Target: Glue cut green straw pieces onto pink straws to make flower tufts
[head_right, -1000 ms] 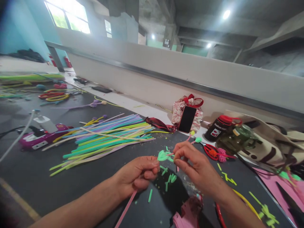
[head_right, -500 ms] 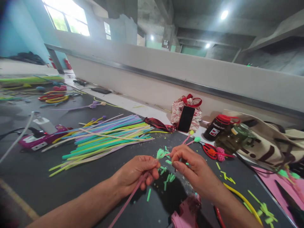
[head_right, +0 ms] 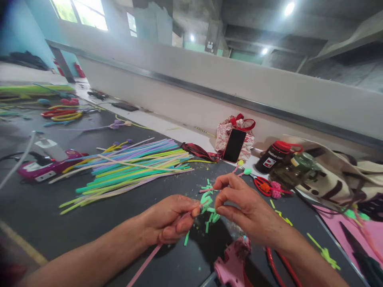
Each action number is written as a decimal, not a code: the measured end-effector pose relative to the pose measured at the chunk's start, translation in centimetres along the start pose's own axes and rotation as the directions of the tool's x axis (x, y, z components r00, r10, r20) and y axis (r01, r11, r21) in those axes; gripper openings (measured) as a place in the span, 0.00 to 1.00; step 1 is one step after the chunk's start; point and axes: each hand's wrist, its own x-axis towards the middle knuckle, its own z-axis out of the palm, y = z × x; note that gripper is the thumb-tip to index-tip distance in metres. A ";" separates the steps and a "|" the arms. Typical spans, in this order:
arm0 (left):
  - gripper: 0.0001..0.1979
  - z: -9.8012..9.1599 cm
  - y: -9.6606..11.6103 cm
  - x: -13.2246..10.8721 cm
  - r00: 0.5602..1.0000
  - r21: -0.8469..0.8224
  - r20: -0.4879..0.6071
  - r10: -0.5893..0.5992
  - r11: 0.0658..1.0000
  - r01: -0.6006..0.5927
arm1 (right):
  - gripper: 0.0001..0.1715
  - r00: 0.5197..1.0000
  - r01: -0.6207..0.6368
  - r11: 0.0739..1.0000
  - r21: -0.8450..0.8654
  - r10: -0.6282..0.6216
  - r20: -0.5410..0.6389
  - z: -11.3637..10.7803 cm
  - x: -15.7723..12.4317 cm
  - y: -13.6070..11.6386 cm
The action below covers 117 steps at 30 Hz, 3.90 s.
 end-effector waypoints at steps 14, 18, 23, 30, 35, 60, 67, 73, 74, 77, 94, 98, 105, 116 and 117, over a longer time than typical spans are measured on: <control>0.08 0.5 -0.3 0.0 0.987 0.322 -0.153 0.046 0.947 0.006 | 0.07 0.993 0.084 0.994 -0.066 -0.078 0.092 0.2 0.9 -0.7; 0.08 0.8 -0.4 -0.2 0.981 0.376 -0.182 0.063 0.927 0.010 | 0.07 0.992 0.085 0.993 -0.084 -0.077 0.099 0.4 1.0 -0.8; 0.09 1.1 -0.4 -0.4 0.981 0.400 -0.186 0.053 0.916 0.026 | 0.07 0.988 0.123 0.985 -0.124 -0.111 0.106 0.7 1.1 -0.6; 0.09 1.0 -0.5 -0.5 0.980 0.461 -0.184 0.072 0.887 0.021 | 0.05 0.987 0.154 0.960 -0.236 -0.137 0.087 1.0 1.3 -0.4; 0.09 0.9 -0.5 -0.4 0.982 0.471 -0.172 0.078 0.882 0.013 | 0.05 0.987 0.156 0.947 -0.280 -0.139 0.077 1.2 1.3 -0.3; 0.10 1.1 -0.5 -0.6 0.976 0.574 -0.158 0.151 0.818 -0.033 | 0.06 0.987 0.153 0.901 -0.407 -0.159 0.020 1.6 1.7 -0.5; 0.08 1.0 -0.8 -0.5 0.974 0.650 -0.126 0.191 0.757 -0.064 | 0.06 0.987 0.146 0.895 -0.422 -0.162 -0.001 1.6 1.9 -0.4; 0.12 1.1 -0.7 -0.7 0.970 0.722 -0.134 0.203 0.690 -0.045 | 0.07 0.988 0.137 0.896 -0.422 -0.152 -0.002 1.7 2.1 -0.8; 0.12 1.2 -0.6 -0.8 0.969 0.726 -0.141 0.202 0.687 -0.037 | 0.07 0.988 0.137 0.897 -0.421 -0.154 -0.005 1.7 2.1 -0.8; 0.13 1.3 -0.5 -0.8 0.966 0.731 -0.157 0.203 0.682 -0.024 | 0.07 0.988 0.145 0.897 -0.418 -0.155 0.010 1.7 2.1 -0.9; 0.09 1.5 -0.4 -0.5 0.933 0.692 -0.224 0.282 0.720 -0.051 | 0.08 0.959 0.171 0.886 -0.431 -0.250 -0.132 1.4 2.2 -0.8; 0.12 1.5 -0.3 -0.7 0.933 0.653 -0.160 0.321 0.744 -0.144 | 0.09 0.932 0.069 0.957 -0.281 -0.163 -0.325 0.6 1.5 -1.2; 0.14 1.3 -0.9 -1.5 0.886 0.594 -0.029 0.463 0.721 -0.357 | 0.08 0.897 -0.025 0.993 0.120 0.075 -0.436 1.5 0.1 -1.2; 0.22 1.9 -1.5 -1.3 0.806 0.597 0.096 0.584 0.614 -0.516 | 0.16 0.969 -0.034 0.903 0.429 0.135 -0.207 3.6 0.9 -2.4; 0.23 1.8 -1.5 -1.3 0.796 0.617 0.112 0.595 0.586 -0.525 | 0.16 0.970 -0.044 0.896 0.441 0.144 -0.198 3.7 1.0 -2.5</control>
